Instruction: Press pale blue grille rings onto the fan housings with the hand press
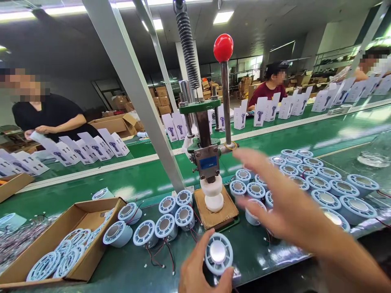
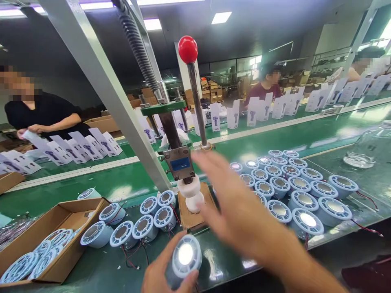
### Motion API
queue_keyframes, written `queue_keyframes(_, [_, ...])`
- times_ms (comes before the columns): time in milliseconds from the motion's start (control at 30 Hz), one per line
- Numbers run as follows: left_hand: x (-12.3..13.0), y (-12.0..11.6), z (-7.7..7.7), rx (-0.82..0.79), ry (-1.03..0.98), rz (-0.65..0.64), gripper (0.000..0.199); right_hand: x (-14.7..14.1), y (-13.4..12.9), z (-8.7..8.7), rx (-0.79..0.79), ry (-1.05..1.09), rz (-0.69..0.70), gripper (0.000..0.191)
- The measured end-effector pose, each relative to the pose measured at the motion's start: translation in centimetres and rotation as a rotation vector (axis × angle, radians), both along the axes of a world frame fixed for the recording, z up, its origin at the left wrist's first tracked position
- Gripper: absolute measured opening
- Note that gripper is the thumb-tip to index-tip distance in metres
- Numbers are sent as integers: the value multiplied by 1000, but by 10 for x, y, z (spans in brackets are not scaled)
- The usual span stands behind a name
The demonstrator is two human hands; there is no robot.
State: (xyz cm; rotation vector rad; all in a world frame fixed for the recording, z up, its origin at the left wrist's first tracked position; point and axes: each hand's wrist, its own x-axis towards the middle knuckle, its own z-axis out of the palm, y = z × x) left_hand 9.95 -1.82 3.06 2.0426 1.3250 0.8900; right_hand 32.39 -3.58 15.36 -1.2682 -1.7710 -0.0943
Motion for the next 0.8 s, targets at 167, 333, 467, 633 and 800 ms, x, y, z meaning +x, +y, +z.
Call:
queue_keyframes(167, [12, 60, 67, -77, -50, 23, 53, 24, 90, 176, 298, 4, -234, 52])
queue_keyframes(333, [15, 114, 64, -83, -166, 10, 57, 30, 159, 219, 15, 250, -83, 61])
queue_keyframes(467, [17, 121, 46, -116, -195, -31, 57, 33, 165, 206, 6, 288, -59, 68])
queue_keyframes(633, [21, 117, 47, -164, -303, -81, 61, 33, 160, 203, 8, 296, -73, 66])
queue_keyframes(800, [47, 119, 45, -226, -423, -271, 57, 35, 161, 203, 18, 310, -70, 64])
